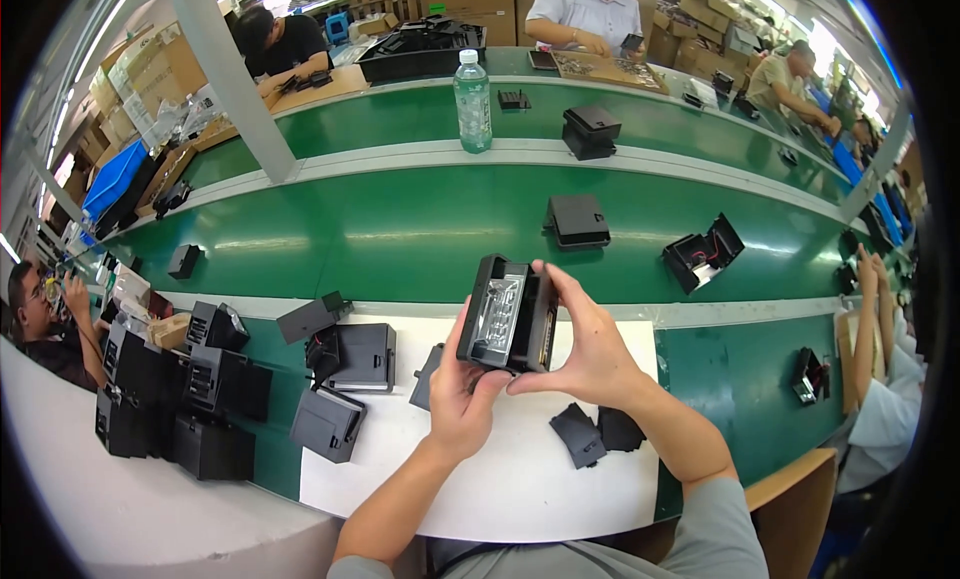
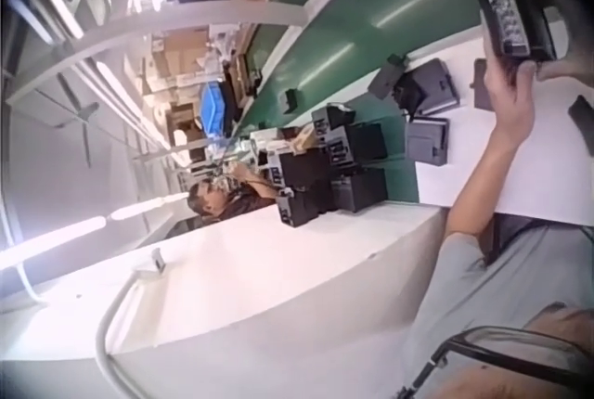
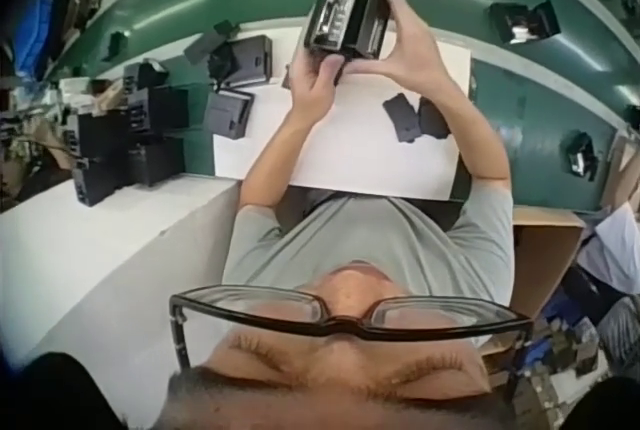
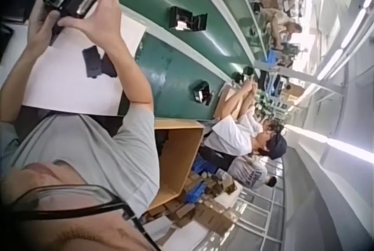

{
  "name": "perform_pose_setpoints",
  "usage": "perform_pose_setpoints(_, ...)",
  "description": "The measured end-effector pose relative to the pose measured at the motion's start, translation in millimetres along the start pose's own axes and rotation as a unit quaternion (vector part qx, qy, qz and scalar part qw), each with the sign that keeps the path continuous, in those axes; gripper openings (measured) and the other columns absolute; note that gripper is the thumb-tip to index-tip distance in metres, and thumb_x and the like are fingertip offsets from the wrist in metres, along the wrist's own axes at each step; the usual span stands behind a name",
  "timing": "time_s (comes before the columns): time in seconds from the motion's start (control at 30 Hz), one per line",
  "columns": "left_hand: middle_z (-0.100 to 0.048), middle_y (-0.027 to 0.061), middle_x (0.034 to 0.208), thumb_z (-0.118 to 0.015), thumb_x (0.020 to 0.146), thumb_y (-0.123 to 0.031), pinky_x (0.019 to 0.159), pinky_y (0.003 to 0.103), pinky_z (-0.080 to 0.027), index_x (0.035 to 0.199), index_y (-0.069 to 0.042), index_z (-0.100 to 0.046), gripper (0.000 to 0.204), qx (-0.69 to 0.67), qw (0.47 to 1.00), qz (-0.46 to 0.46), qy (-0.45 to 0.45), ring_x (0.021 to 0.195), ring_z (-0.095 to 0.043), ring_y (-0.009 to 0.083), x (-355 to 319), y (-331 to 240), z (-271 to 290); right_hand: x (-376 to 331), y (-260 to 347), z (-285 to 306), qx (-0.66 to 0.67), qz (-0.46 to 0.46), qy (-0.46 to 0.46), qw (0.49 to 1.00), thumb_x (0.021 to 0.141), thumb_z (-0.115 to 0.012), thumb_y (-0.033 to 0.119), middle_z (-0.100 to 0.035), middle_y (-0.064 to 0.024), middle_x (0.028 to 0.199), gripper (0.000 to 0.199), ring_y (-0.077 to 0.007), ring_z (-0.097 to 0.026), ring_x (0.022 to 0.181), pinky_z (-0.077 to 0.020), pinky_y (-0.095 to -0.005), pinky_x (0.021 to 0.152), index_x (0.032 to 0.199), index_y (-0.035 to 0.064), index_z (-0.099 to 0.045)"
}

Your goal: Assembling camera components and inserting batteries on a factory production line.

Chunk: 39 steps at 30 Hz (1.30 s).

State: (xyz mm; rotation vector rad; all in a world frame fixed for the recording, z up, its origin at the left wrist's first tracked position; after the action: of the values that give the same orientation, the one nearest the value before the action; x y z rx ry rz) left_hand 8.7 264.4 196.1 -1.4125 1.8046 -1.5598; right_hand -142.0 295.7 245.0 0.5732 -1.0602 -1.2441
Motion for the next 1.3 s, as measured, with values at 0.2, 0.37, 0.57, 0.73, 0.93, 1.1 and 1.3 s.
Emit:
perform_pose_setpoints(0.2, -0.054, 0.018, 0.129, -0.059, 0.083, 0.004, 0.09, 0.031, -0.049, 0.141, 0.004, -0.031, 0.065, 0.094, 0.995, 0.017, -0.001, 0.109, -0.059, 0.0245, -7, 6, -5, -10, 9, -4, -0.197, 0.026, -0.004, 0.98, 0.052, -0.093, 0.023, -0.053, -0.0156, 0.132, 0.114, -0.0249, -0.056, 0.114, -0.0403, -0.0367, 0.102, 0.145, 0.0031, -0.031)
perform_pose_setpoints(0.37, -0.057, 0.0159, 0.125, -0.061, 0.081, 0.005, 0.085, 0.028, -0.05, 0.138, 0.003, -0.035, 0.062, 0.077, 0.994, 0.07, 0.01, 0.104, -0.061, 0.0216, -12, 13, 7, 2, -21, -5, 0.031, 0.001, 0.02, 0.999, 0.054, -0.091, 0.021, -0.056, -0.016, 0.127, 0.106, -0.0246, -0.058, 0.108, -0.0425, -0.0348, 0.098, 0.141, 0.0016, -0.035)
perform_pose_setpoints(0.57, -0.058, 0.0148, 0.121, -0.061, 0.082, 0.006, 0.081, 0.027, -0.052, 0.137, -0.001, -0.037, 0.061, -0.018, 0.993, 0.103, 0.046, 0.098, -0.062, 0.021, -15, 14, 4, 0, -26, -14, 0.131, -0.198, 0.074, 0.969, 0.059, -0.088, 0.017, -0.057, -0.0149, 0.12, 0.086, -0.0238, -0.058, 0.101, -0.0439, -0.0355, 0.092, 0.13, 0.0017, -0.042)
perform_pose_setpoints(0.73, -0.058, 0.0146, 0.117, -0.058, 0.083, 0.006, 0.075, 0.027, -0.054, 0.138, -0.004, -0.038, 0.059, -0.075, 0.993, 0.076, -0.043, 0.096, -0.063, 0.0225, -8, 13, -8, -4, -31, -4, 0.166, -0.158, 0.017, 0.973, 0.062, -0.086, 0.017, -0.057, -0.0135, 0.115, 0.074, -0.0224, -0.057, 0.097, -0.045, -0.0352, 0.09, 0.122, 0.0033, -0.044)
perform_pose_setpoints(0.93, -0.058, 0.0159, 0.115, -0.055, 0.086, 0.006, 0.069, 0.026, -0.055, 0.127, -0.005, -0.043, 0.044, -0.148, 0.973, 0.148, -0.094, 0.091, -0.064, 0.0228, 5, 7, 22, -56, -15, 8, -0.355, -0.031, 0.328, 0.875, 0.073, -0.075, 0.05, -0.049, -0.0106, 0.1, 0.061, -0.0275, -0.057, 0.088, -0.05, -0.038, 0.069, 0.107, 0.006, -0.05)
perform_pose_setpoints(1.1, -0.059, 0.0167, 0.113, -0.053, 0.091, 0.004, 0.062, 0.023, -0.054, 0.113, -0.004, -0.046, 0.025, -0.154, 0.979, 0.116, -0.07, 0.083, -0.064, 0.0197, 2, 18, 19, -97, -21, -21, -0.46, 0.094, 0.334, 0.817, 0.07, -0.077, 0.042, -0.053, -0.0078, 0.096, 0.053, -0.0216, -0.054, 0.084, -0.046, -0.0305, 0.067, 0.102, 0.0062, -0.056)
perform_pose_setpoints(1.3, -0.062, 0.0157, 0.109, -0.053, 0.095, -0.001, 0.057, 0.02, -0.051, 0.101, -0.005, -0.043, 0.012, -0.187, 0.973, 0.084, -0.105, 0.072, -0.061, 0.0127, -13, 31, 31, -76, 29, 10, -0.311, 0.15, 0.253, 0.904, 0.076, -0.074, 0.023, -0.06, -0.0056, 0.089, 0.033, -0.0184, -0.057, 0.075, -0.0456, -0.0258, 0.061, 0.101, 0.0059, -0.06)
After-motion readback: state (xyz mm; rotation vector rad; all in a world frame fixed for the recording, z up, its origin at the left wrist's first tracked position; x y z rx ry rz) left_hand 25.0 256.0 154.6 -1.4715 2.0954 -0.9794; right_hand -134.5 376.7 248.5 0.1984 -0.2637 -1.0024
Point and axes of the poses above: each hand's wrist, its own x-axis towards the middle knuckle, its own z-axis out of the back of the hand, y = z × x, the point moved 6 cm from there along x, towards the middle knuckle
